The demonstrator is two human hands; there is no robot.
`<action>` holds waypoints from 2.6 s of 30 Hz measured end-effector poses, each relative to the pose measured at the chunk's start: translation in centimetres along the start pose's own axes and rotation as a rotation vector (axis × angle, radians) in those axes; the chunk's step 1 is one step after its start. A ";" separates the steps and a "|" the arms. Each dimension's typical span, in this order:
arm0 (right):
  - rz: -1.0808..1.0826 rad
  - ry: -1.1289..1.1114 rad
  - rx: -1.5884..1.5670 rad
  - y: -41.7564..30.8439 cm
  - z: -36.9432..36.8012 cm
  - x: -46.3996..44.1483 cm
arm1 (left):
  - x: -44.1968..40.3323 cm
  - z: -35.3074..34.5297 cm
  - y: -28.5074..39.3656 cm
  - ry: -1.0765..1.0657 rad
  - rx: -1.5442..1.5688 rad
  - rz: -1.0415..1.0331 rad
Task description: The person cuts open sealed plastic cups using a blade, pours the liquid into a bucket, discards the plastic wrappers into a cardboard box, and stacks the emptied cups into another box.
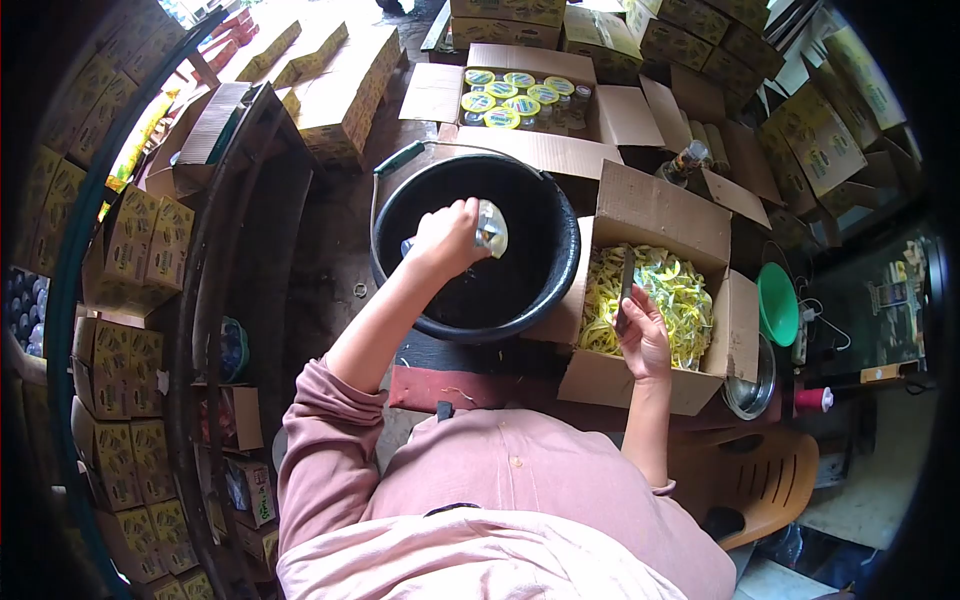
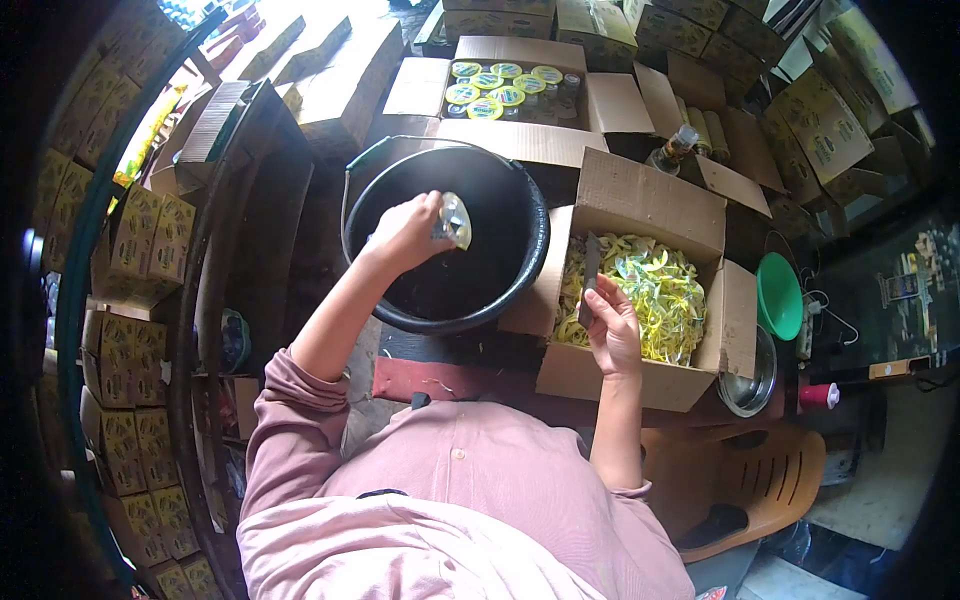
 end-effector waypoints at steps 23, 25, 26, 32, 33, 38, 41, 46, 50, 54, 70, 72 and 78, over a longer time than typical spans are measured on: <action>0.582 -0.116 1.285 -4.2 -11.3 -3.5 | 3.6 0.1 2.7 0.302 0.852 -0.198; 0.775 -0.145 1.495 -5.0 -13.7 -3.0 | 4.1 0.8 2.9 0.326 0.899 -0.235; 0.832 -0.247 1.556 -4.9 -14.0 -2.9 | 4.3 1.3 2.9 0.340 0.922 -0.253; 1.059 -0.496 1.815 -5.0 -16.5 -1.9 | 6.0 3.2 3.9 0.325 0.831 -0.339; 1.070 -0.511 1.832 -5.1 -16.8 -1.8 | 6.1 3.0 3.9 0.286 0.916 -0.348; 1.106 -0.577 1.869 -5.1 -17.3 -1.5 | 6.6 2.7 4.0 0.286 0.980 -0.440; 1.105 -0.605 1.871 -5.3 -17.8 -1.2 | 6.8 3.4 4.2 0.318 0.940 -0.419; 1.152 -0.647 1.899 -4.8 -18.1 -0.4 | 6.9 3.6 4.5 0.386 0.844 -0.320; 1.150 -0.634 1.928 -4.8 -18.1 -0.5 | 7.2 4.2 4.9 0.367 0.805 -0.316; 1.139 -0.637 1.928 -4.6 -18.2 -0.5 | 7.6 4.3 5.0 0.356 0.801 -0.329; 1.165 -0.621 1.765 -4.1 -17.1 -1.8 | 7.1 3.7 4.7 0.332 0.805 -0.288; 1.188 -0.619 1.753 -3.9 -17.0 -2.0 | 7.0 3.7 4.7 0.357 0.825 -0.314; 1.167 -0.621 1.709 -3.4 -17.2 -2.5 | 7.0 3.5 4.3 0.327 0.868 -0.305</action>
Point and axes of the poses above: each hand's wrist, its own x-axis away from the middle knuckle, its own z-axis out of the back of the hand, y = z × x, the point moved 6 cm from there along -x, towards the middle knuckle, and after that the axes turned 9 degrees about -y, right-handed, at the moved point
